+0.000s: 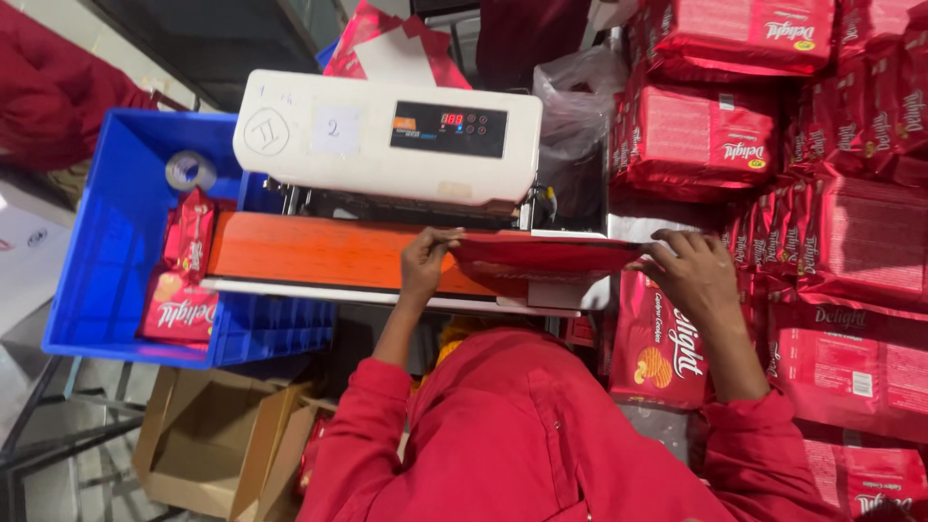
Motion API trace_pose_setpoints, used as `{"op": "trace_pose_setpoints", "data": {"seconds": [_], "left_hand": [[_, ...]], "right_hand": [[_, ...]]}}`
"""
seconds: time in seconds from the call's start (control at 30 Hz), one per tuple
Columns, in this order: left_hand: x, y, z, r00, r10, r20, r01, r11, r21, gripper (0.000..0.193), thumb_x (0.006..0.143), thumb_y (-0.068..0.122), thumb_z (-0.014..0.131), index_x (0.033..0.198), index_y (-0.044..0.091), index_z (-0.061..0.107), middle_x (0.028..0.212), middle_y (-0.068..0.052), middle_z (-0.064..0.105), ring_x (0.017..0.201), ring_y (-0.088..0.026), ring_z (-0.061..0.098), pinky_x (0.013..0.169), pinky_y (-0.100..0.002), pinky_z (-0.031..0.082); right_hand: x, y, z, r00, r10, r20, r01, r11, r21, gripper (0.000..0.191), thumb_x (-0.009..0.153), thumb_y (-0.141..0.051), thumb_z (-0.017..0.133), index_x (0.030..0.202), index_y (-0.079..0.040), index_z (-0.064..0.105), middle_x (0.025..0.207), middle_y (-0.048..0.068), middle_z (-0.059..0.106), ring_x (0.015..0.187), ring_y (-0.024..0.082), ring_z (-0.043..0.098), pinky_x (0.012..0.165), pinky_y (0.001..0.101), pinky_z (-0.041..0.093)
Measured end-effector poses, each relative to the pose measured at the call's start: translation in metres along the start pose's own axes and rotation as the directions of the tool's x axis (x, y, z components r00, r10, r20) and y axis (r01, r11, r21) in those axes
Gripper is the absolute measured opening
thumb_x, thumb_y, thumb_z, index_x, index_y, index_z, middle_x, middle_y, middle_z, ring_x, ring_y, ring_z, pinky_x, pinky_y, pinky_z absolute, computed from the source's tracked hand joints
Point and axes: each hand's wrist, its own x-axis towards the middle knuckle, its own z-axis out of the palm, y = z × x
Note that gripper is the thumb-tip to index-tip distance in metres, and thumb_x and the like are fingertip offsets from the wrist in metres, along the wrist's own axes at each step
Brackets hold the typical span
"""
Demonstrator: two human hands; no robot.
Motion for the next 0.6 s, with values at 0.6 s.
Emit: {"op": "trace_pose_setpoints", "data": {"seconds": [0.6], "left_hand": [[-0.007, -0.032, 0.008, 1.0, -0.015, -0.012, 0.016, 0.999, 0.034, 0.024, 0.093, -0.016, 0.062, 0.112, -0.005, 0.071, 0.12, -0.015, 0.072, 0.109, -0.02, 0.071, 0.096, -0.031, 0.059]], "right_hand": [[-0.028, -0.007, 0.141, 0.806, 0.59, -0.04, -0.143, 0.26, 0.955, 0.012, 0.098, 0.011, 0.065, 0.107, 0.005, 0.068, 0.111, 0.011, 0.066, 0.102, 0.016, 0.068, 0.094, 0.0279, 0.061]]}}
